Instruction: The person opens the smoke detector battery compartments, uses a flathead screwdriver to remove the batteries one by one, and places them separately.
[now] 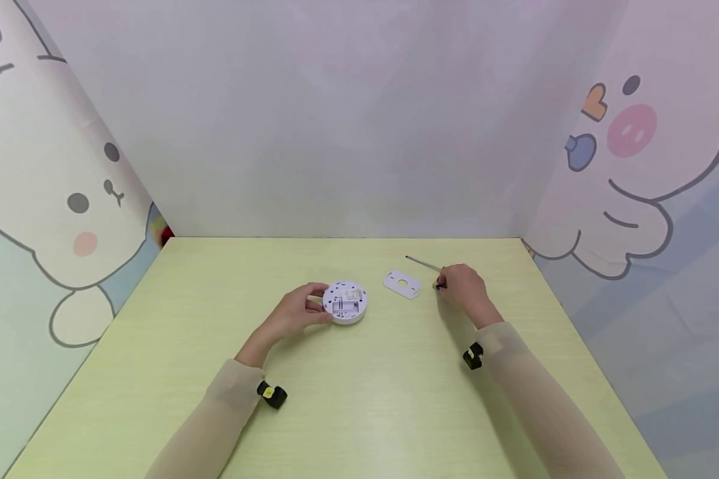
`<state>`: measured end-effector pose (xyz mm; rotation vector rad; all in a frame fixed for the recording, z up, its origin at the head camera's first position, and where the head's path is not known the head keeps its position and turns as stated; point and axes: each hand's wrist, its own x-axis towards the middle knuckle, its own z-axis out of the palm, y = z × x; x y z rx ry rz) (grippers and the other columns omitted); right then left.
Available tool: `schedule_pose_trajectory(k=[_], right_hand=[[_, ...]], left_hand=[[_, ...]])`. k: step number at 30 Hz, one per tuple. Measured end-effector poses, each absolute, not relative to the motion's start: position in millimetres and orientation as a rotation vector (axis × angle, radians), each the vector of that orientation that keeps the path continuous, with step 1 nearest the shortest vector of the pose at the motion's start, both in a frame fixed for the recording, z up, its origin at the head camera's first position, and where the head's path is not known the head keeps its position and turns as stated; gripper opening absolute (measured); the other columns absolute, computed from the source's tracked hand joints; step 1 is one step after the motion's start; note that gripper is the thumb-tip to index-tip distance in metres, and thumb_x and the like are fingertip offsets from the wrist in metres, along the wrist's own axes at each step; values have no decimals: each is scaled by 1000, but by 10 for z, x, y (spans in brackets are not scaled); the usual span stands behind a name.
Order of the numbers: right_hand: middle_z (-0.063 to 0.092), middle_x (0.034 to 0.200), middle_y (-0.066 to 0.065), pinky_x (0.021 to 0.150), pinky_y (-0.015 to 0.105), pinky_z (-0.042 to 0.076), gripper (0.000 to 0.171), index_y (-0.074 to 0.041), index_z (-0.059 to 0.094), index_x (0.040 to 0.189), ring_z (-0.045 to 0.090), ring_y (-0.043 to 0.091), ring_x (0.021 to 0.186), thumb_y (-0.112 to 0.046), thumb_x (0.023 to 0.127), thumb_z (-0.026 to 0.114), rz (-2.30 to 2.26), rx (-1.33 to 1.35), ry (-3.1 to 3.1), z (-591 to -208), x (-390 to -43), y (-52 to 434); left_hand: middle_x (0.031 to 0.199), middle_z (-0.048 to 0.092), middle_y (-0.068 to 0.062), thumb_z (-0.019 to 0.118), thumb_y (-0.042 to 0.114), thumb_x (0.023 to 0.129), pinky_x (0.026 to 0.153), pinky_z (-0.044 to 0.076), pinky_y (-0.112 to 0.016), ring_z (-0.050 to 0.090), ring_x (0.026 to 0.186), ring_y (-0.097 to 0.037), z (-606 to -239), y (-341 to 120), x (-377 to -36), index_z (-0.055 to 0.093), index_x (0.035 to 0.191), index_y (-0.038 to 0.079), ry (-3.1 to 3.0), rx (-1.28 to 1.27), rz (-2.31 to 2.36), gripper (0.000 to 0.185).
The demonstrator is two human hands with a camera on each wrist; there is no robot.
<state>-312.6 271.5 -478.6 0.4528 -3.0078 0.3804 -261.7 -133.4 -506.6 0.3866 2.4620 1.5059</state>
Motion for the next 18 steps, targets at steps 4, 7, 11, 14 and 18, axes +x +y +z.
schedule_pose_trajectory(k=[4,7,11,14,18], right_hand=[[73,84,7,67,44,54,3,-3,79,94,64,23,75,-5,91,79,385,432,-3012,-4789,-3137,2717],[74,86,7,68,45,54,4,-4,80,95,65,24,77,-4,91,77,395,415,-3015,-4777,-3144,2724],[74,87,8,70,46,55,7,-4,80,97,65,25,78,-5,91,77,396,420,-3002,-4746,-3144,2734],[74,88,10,71,46,54,9,-1,80,99,64,26,78,-5,92,77,403,423,-2989,-4724,-3139,2729],[74,92,15,75,49,55,15,3,78,104,65,28,80,-8,94,77,436,416,-2976,-4699,-3134,2701]], left_hand=[[140,63,-6,88,16,91,94,60,-35,70,111,-18,-5049,-1331,-2609,52,154,10,2469,385,1487,73],[141,63,-7,87,15,91,95,60,-35,70,111,-18,-5043,-1327,-2606,52,154,10,2474,382,1482,72],[140,63,-6,88,15,90,95,60,-35,70,111,-18,-5044,-1323,-2608,53,153,10,2480,373,1479,72],[140,63,-6,88,16,91,95,60,-35,70,111,-17,-5049,-1325,-2612,52,153,10,2480,375,1479,72],[140,63,-6,87,16,91,94,60,-35,70,111,-18,-5047,-1331,-2612,52,153,9,2472,381,1487,72]])
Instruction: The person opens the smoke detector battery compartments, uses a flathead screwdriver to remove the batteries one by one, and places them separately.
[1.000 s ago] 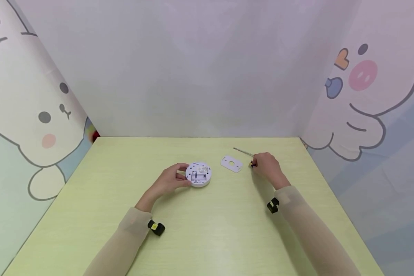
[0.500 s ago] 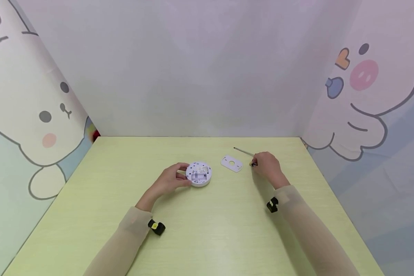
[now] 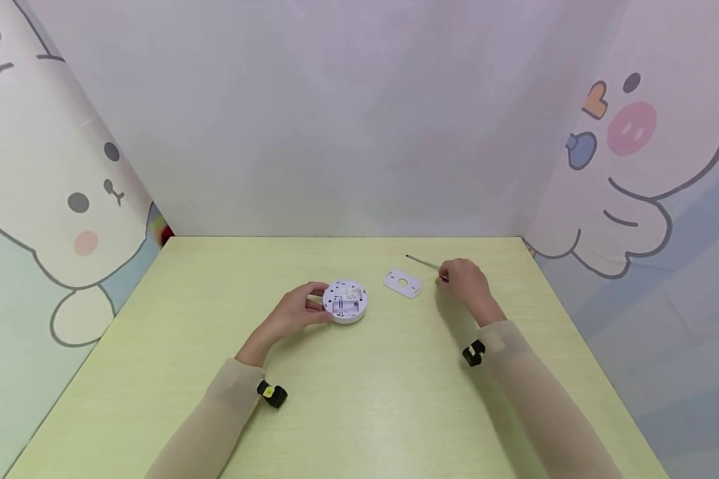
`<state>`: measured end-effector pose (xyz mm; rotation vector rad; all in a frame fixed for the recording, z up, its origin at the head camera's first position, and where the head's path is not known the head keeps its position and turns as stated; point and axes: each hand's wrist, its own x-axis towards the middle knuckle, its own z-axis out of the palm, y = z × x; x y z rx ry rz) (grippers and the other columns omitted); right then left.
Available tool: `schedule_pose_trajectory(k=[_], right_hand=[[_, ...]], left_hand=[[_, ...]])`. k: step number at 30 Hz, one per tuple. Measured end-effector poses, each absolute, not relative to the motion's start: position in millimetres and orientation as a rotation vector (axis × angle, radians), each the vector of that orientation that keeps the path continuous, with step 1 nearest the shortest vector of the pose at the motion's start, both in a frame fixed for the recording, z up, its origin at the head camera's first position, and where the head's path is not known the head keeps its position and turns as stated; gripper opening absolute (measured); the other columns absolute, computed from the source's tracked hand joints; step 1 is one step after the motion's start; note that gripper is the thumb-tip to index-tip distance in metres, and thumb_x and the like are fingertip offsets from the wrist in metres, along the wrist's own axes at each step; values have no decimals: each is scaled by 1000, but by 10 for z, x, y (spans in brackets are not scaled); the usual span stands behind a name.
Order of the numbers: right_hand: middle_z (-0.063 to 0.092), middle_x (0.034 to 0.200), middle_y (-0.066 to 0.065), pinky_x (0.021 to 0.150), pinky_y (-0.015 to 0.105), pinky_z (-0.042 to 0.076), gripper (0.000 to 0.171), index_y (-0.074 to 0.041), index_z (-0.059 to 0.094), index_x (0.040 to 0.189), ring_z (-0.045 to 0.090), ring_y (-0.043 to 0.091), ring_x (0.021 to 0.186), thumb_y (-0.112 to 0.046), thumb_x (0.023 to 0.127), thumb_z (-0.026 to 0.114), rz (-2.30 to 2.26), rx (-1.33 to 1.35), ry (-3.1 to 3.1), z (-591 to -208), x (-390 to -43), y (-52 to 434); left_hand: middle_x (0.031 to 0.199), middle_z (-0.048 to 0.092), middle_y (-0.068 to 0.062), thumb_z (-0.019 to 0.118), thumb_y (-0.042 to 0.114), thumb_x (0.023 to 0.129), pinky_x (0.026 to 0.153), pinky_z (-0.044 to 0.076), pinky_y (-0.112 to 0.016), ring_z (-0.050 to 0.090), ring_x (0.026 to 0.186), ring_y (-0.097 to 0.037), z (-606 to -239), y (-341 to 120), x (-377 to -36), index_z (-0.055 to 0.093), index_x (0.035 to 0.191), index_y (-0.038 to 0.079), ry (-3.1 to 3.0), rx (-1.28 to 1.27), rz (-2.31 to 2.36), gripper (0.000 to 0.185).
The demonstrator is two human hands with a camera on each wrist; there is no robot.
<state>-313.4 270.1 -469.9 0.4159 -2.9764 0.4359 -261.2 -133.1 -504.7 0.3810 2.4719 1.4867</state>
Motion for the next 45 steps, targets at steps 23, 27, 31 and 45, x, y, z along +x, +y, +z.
schedule_pose_trajectory(k=[23,27,31,45], right_hand=[[71,117,26,89,56,56,39,6,68,129,68,41,103,-14,96,74,557,425,-2985,-4546,-3128,2437],[70,121,26,91,57,55,44,6,66,132,67,42,107,-16,97,77,578,433,-3010,-4527,-3128,2378],[68,124,27,95,59,54,51,8,63,136,65,44,112,-20,96,78,579,463,-3046,-4543,-3137,2289],[54,148,29,109,64,47,74,4,55,148,53,49,132,-36,91,81,486,472,-3183,-4756,-3259,1947]], left_hand=[[140,63,-7,88,14,90,93,60,-34,70,110,-18,-5042,-1326,-2622,52,153,10,2459,386,1505,72],[140,63,-6,88,14,90,92,60,-33,70,109,-17,-5052,-1326,-2638,52,153,10,2465,380,1501,73],[139,63,-7,88,12,89,91,61,-32,71,108,-17,-5060,-1328,-2639,52,153,9,2451,373,1511,74],[139,63,-8,88,12,89,93,60,-34,71,108,-18,-5045,-1317,-2607,52,153,9,2449,363,1529,73]])
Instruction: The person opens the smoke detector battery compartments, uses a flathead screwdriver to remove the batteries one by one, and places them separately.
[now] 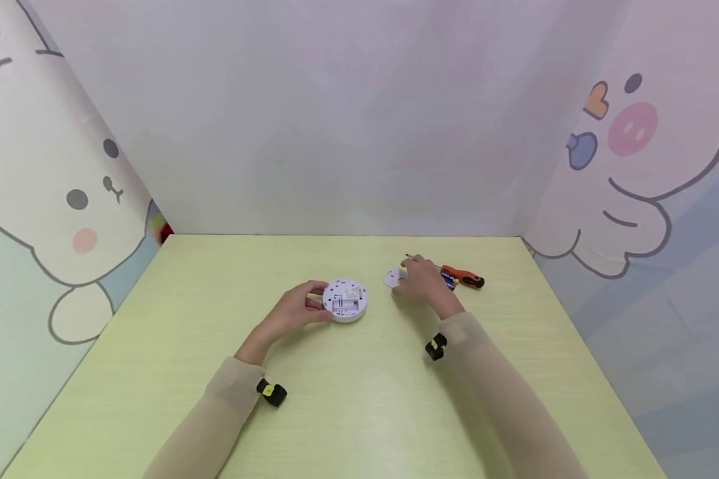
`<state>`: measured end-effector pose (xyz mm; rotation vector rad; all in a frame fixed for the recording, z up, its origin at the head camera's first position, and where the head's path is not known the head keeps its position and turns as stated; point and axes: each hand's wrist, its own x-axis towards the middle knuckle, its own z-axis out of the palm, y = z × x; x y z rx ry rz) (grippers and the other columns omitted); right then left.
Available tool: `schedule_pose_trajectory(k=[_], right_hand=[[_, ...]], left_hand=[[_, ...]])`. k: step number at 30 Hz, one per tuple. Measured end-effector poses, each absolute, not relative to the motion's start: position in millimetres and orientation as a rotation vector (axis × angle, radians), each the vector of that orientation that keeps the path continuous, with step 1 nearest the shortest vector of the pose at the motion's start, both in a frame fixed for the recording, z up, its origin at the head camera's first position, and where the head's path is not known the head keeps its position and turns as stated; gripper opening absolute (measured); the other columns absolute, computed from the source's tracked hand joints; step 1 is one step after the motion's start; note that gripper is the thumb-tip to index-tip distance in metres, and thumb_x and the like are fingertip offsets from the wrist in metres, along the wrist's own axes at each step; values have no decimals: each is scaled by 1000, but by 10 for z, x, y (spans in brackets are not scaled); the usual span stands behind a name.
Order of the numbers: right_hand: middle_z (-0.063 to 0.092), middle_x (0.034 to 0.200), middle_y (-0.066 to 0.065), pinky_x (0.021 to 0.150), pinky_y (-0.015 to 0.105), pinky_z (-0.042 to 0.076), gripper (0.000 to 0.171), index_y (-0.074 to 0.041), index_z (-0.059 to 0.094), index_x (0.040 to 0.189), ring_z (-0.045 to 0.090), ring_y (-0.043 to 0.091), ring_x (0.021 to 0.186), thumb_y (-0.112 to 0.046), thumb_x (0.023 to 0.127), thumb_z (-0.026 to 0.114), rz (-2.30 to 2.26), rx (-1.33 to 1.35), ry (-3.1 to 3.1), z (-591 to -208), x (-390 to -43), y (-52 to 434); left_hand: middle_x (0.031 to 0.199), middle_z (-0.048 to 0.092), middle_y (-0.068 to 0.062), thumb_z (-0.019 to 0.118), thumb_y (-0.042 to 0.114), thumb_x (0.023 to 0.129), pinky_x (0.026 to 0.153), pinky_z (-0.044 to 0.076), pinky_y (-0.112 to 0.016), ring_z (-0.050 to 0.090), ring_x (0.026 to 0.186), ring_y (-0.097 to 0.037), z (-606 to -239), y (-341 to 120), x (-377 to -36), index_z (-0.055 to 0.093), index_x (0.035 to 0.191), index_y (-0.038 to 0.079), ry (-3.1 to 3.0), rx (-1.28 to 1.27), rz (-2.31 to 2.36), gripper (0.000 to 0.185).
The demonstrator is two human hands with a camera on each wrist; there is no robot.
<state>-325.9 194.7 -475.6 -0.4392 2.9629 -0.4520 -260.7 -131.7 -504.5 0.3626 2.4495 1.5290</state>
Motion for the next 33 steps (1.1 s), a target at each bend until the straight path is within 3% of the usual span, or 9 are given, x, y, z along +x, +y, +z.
schedule_pose_trajectory(k=[8,16,33], right_hand=[[52,148,32,114,64,42,73,8,55,145,50,54,136,-36,92,77,-352,-382,2961,-4798,-3292,1847],[61,133,29,109,60,46,61,12,63,133,57,46,123,-33,93,75,-316,-371,2937,-4753,-3315,1828],[67,126,26,99,51,53,61,10,66,130,62,34,108,-33,91,81,-462,-334,2922,-4732,-3314,1899]], left_hand=[[139,63,-7,87,13,90,93,60,-34,70,109,-18,-5045,-1315,-2609,53,153,10,2446,360,1524,72],[138,63,-8,88,14,89,93,60,-34,70,109,-18,-5026,-1323,-2611,53,152,9,2434,349,1539,72],[138,64,-9,88,11,89,94,60,-34,71,108,-18,-5037,-1304,-2626,53,152,8,2452,348,1514,73]])
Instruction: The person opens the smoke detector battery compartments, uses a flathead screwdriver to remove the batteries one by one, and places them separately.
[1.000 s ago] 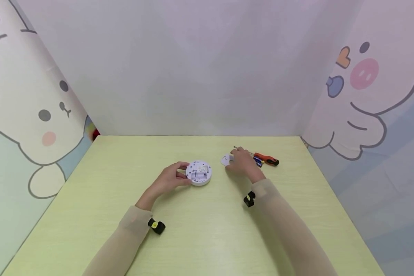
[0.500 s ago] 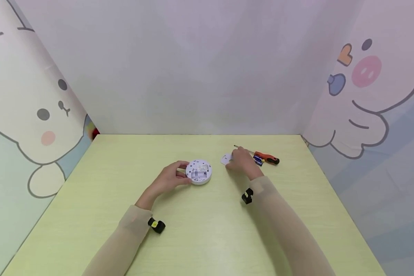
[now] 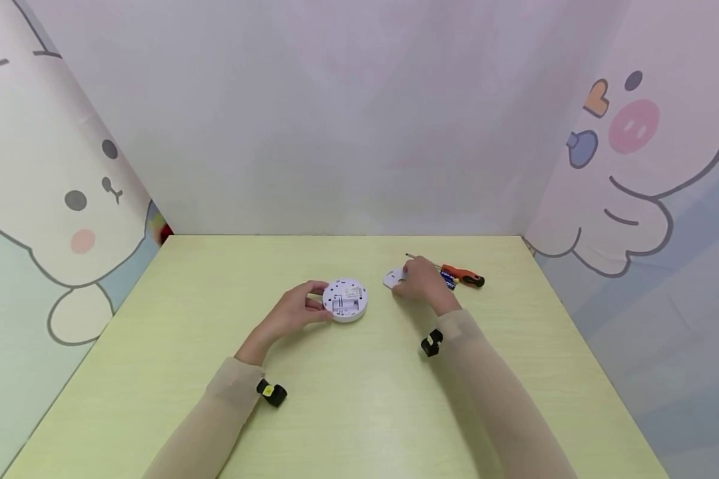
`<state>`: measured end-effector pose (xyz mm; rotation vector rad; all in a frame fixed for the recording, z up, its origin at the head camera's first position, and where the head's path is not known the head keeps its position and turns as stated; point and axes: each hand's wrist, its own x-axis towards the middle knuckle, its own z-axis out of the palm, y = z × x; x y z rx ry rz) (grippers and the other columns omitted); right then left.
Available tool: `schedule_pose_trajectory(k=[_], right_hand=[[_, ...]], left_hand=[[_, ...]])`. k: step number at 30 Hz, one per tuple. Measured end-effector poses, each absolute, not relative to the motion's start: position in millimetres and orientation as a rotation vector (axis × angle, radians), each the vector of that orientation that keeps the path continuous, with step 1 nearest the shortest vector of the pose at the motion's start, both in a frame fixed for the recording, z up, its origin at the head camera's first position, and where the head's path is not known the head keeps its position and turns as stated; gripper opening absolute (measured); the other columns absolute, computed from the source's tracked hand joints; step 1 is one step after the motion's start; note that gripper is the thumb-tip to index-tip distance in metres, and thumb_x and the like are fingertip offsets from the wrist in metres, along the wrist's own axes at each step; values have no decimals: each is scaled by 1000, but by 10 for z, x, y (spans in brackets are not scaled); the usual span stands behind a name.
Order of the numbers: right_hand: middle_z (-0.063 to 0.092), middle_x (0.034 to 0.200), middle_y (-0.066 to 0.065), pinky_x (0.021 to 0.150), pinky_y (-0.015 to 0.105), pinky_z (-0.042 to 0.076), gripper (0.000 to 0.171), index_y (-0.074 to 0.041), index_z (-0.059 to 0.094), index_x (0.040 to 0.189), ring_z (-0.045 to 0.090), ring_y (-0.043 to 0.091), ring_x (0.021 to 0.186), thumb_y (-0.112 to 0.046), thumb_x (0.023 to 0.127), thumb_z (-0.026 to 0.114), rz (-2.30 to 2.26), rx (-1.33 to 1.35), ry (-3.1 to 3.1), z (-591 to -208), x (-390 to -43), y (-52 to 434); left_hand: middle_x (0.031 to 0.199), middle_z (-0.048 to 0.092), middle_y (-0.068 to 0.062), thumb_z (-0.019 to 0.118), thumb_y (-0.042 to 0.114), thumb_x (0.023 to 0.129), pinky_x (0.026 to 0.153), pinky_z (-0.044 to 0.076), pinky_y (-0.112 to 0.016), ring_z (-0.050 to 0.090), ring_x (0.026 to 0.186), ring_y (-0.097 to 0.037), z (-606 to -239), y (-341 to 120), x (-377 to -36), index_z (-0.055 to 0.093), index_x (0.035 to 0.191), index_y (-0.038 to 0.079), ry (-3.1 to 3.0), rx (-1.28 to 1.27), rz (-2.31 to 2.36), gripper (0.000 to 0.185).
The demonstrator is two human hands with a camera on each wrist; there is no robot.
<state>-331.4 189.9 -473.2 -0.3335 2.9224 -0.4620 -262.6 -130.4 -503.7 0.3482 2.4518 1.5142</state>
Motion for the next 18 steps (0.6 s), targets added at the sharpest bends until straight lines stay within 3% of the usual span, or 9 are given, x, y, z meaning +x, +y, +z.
schedule_pose_trajectory(k=[5,18], right_hand=[[65,120,23,91,49,53,58,9,67,130,59,34,102,-32,90,81,-565,-365,2964,-4623,-3243,1936],[64,115,17,90,48,54,59,2,68,132,61,32,104,-34,88,85,-778,-452,2994,-4440,-3014,1931]], left_hand=[[139,63,-9,88,11,90,94,60,-34,71,110,-19,-5040,-1306,-2613,52,153,8,2450,346,1514,73],[138,63,-7,88,14,89,94,60,-35,70,110,-18,-5049,-1320,-2620,53,153,11,2448,335,1512,73]])
